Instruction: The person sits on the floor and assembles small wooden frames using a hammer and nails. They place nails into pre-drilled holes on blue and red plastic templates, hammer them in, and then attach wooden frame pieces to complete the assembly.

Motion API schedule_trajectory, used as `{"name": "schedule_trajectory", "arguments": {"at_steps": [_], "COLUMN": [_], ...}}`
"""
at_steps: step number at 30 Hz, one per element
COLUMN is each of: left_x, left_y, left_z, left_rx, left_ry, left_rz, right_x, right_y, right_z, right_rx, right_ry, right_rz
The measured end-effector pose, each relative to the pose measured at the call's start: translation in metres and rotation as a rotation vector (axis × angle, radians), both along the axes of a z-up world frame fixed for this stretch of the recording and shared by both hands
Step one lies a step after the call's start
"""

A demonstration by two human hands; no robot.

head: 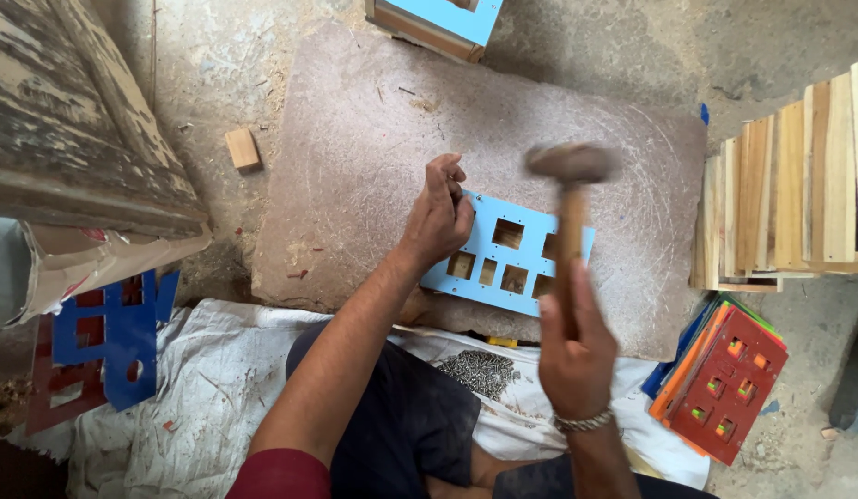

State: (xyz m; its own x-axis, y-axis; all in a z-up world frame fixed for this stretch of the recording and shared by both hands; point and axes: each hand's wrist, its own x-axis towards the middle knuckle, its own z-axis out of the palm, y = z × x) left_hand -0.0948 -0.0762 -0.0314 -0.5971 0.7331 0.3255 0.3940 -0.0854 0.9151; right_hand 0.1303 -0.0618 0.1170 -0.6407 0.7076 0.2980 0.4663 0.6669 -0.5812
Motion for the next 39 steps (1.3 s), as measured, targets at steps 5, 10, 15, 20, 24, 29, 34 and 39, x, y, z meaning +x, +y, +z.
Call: {"name": "schedule_trajectory", "arguments": {"at_steps": [5, 10, 15, 20, 24, 29, 34, 39], "left_x": [0.001, 0.002, -0.001, 0.003, 0.002, 0.002, -0.007, -0.01], "left_y": [0.001, 0.001, 0.003, -0.002, 0.001, -0.001, -0.001, 0.0], "left_z": [-0.008, -0.012, -0.006, -0.004, -0.004, -0.002, 0.027, 0.043], "left_rx": [0.019, 0.071, 0.027, 0.033, 0.077, -0.082, -0.076, -0.217], "left_ry": [-0.009, -0.012, -0.041, -0.051, -0.011, -0.064, 0.003, 0.495], "left_rz": [-0.002, 0.009, 0.002, -0.003, 0.033, 0.002, -0.001, -0.034], "right_x": [0.004, -0.026, -0.018, -0.015, -0.023, 0.034, 0.132, 0.18], "right_y": [0.0, -0.005, -0.001, -0.014, -0.011, -0.029, -0.082, -0.116], "right_z": [0.002, -0.027, -0.018, -0.024, -0.036, -0.047, -0.092, -0.124], "right_rx": [0.02, 0.004, -0.271, 0.201, -0.244, -0.281, -0.395, 0.12], "right_ry": [0.35, -0.115, -0.18, 0.102, -0.244, -0.224, -0.036, -0.248], "right_rz": [-0.164, 0.001, -0.071, 0.046, -0.072, -0.162, -0.167, 0.026]}}
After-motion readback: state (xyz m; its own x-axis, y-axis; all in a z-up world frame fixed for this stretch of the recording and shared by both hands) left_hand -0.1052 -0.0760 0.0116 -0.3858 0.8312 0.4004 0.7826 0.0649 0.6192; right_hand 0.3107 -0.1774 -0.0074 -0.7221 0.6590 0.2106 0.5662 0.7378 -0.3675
